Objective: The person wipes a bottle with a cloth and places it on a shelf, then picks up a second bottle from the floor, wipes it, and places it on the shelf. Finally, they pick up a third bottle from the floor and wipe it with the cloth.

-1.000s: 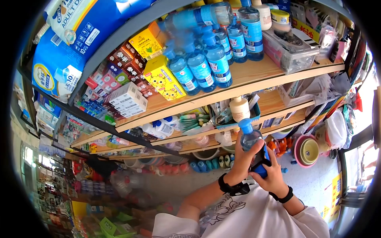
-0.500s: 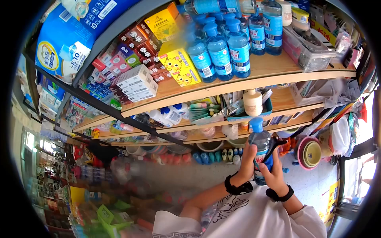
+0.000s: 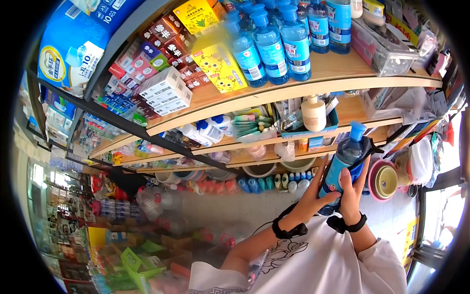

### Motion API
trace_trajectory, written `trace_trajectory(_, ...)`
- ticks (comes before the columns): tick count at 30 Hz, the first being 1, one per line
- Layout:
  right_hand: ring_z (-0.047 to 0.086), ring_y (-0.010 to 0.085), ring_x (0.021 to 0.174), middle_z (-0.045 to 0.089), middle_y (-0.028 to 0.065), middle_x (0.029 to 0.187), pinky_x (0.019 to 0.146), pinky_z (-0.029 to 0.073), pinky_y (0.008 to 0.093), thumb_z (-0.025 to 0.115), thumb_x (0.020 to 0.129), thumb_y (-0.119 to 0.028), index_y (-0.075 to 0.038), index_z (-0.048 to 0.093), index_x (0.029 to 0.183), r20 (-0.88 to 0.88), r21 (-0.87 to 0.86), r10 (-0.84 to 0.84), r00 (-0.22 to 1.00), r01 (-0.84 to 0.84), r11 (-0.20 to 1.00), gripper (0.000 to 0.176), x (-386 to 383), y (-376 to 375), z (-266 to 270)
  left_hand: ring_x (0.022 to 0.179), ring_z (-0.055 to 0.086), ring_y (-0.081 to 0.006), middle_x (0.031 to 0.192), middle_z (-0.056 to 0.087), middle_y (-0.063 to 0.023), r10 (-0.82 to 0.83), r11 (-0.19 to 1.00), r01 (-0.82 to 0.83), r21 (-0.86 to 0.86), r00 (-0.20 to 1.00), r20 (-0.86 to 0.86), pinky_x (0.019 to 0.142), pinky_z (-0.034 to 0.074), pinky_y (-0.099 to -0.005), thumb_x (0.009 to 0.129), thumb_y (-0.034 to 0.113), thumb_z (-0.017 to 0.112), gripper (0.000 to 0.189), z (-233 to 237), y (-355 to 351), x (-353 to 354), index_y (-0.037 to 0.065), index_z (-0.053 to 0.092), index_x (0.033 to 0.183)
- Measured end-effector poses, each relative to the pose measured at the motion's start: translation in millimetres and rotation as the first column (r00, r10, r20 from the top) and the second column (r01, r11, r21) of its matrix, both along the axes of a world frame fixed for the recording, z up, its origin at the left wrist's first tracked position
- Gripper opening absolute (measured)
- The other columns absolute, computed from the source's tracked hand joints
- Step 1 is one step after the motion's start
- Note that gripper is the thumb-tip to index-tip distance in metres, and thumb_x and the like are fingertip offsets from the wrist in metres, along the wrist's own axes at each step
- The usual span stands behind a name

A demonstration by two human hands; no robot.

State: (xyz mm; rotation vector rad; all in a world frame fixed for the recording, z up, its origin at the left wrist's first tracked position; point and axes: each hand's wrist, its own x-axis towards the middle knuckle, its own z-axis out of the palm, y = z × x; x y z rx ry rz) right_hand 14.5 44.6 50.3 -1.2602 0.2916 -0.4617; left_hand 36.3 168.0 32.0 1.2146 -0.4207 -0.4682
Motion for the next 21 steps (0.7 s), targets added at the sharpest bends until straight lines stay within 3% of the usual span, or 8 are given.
trace_trajectory(2, 0.048, 0.0193, 0.12, 0.045, 0.0105, 0.14, 0.104, 0.038, 0.0324, 0.066, 0.093, -0.015, -0.004, 0.014, 0.158, 0.019, -0.031, 0.01, 1.0, -0.009, 0.999, 0.084, 0, -3, -3, 0.143, 0.031, -0.0214, 0.162, 0.019, -0.011, -0.071, 0.996, 0.064, -0.069, 0.993, -0.092, 0.115, 0.031, -0.0365, 0.087, 0.025, 0.077, 0.104, 11, 4, 6, 0.003, 0.005, 0.159)
trace_trajectory(3, 0.048, 0.0193, 0.12, 0.045, 0.0105, 0.14, 0.104, 0.038, 0.0324, 0.066, 0.093, -0.015, -0.004, 0.014, 0.158, 0.009, -0.024, 0.014, 1.0, -0.013, 1.0, 0.084, -1, -4, -1, 0.131, 0.044, -0.0179, 0.152, 0.038, -0.0107, -0.065, 0.998, 0.06, -0.037, 0.989, -0.13, 0.106, 0.041, -0.0342, 0.078, 0.017, 0.084, 0.101, 2, 6, 9, 0.002, 0.021, 0.156)
trace_trajectory(7, 0.046, 0.0219, 0.125, 0.043, 0.0122, 0.142, 0.109, 0.036, 0.0359, 0.069, 0.089, -0.014, -0.003, 0.012, 0.158, 0.108, -0.017, 0.113, 0.988, -0.112, 0.994, 0.089, 4, -8, 13, 0.109, 0.059, -0.0153, 0.121, 0.063, -0.008, -0.069, 0.984, 0.091, 0.155, 0.988, -0.14, 0.097, 0.048, -0.0328, 0.074, 0.019, 0.087, 0.076, 13, 8, 8, 0.001, 0.049, 0.137)
trace_trajectory(12, 0.046, 0.0221, 0.127, 0.044, 0.0131, 0.142, 0.111, 0.033, 0.0348, 0.067, 0.092, -0.02, -0.003, 0.015, 0.157, 0.129, -0.008, 0.195, 0.972, -0.195, 0.981, 0.085, 13, -9, 19, 0.104, 0.062, -0.0169, 0.117, 0.065, -0.0092, 0.13, 0.926, -0.159, 0.343, 0.986, 0.106, 0.092, 0.05, -0.0329, 0.07, 0.022, 0.089, 0.073, 14, 1, 5, -0.001, 0.055, 0.13)
trace_trajectory(14, 0.045, 0.0209, 0.127, 0.044, 0.012, 0.142, 0.111, 0.033, 0.0339, 0.067, 0.093, -0.024, -0.003, 0.016, 0.157, 0.115, -0.04, 0.212, 0.971, -0.209, 0.977, 0.085, 14, -11, 13, 0.101, 0.067, -0.027, 0.111, 0.067, -0.0169, 0.157, 0.885, -0.248, 0.394, 0.956, 0.248, 0.087, 0.052, -0.0372, 0.067, 0.032, 0.091, 0.084, 6, 3, 3, 0.001, 0.05, 0.134)
trace_trajectory(15, 0.046, 0.021, 0.127, 0.046, 0.0111, 0.14, 0.111, 0.034, 0.0343, 0.066, 0.094, -0.024, -0.003, 0.023, 0.155, 0.206, 0.155, 0.26, 0.943, -0.294, 0.943, 0.077, 13, -11, 8, 0.101, 0.067, -0.027, 0.111, 0.067, -0.0169, 0.157, 0.885, -0.248, 0.394, 0.956, 0.248, 0.087, 0.052, -0.0372, 0.067, 0.032, 0.091, 0.084, 2, 4, 1, 0.001, 0.05, 0.134)
trace_trajectory(17, 0.049, 0.0217, 0.126, 0.05, 0.0082, 0.136, 0.109, 0.038, 0.0355, 0.062, 0.096, -0.016, -0.006, 0.044, 0.143, 0.153, 0.646, 0.323, 0.934, -0.342, 0.682, 0.051, 1, -24, 10, 0.105, 0.066, -0.0306, 0.116, 0.066, -0.0197, 0.156, 0.932, -0.224, 0.286, 0.958, 0.243, 0.088, 0.051, -0.0387, 0.079, 0.037, 0.083, 0.081, -5, 6, -1, 0.001, 0.044, 0.139)
trace_trajectory(21, 0.05, 0.0208, 0.126, 0.052, 0.0084, 0.136, 0.109, 0.038, 0.0336, 0.06, 0.092, -0.004, -0.008, 0.05, 0.138, 0.096, 0.43, 0.376, 0.922, -0.379, 0.82, 0.047, -7, -23, 0, 0.11, 0.063, -0.036, 0.122, 0.062, -0.0236, 0.122, 0.924, -0.204, 0.323, 0.959, 0.256, 0.092, 0.048, -0.0386, 0.1, 0.039, 0.055, 0.063, -15, 10, -2, 0.004, 0.033, 0.148)
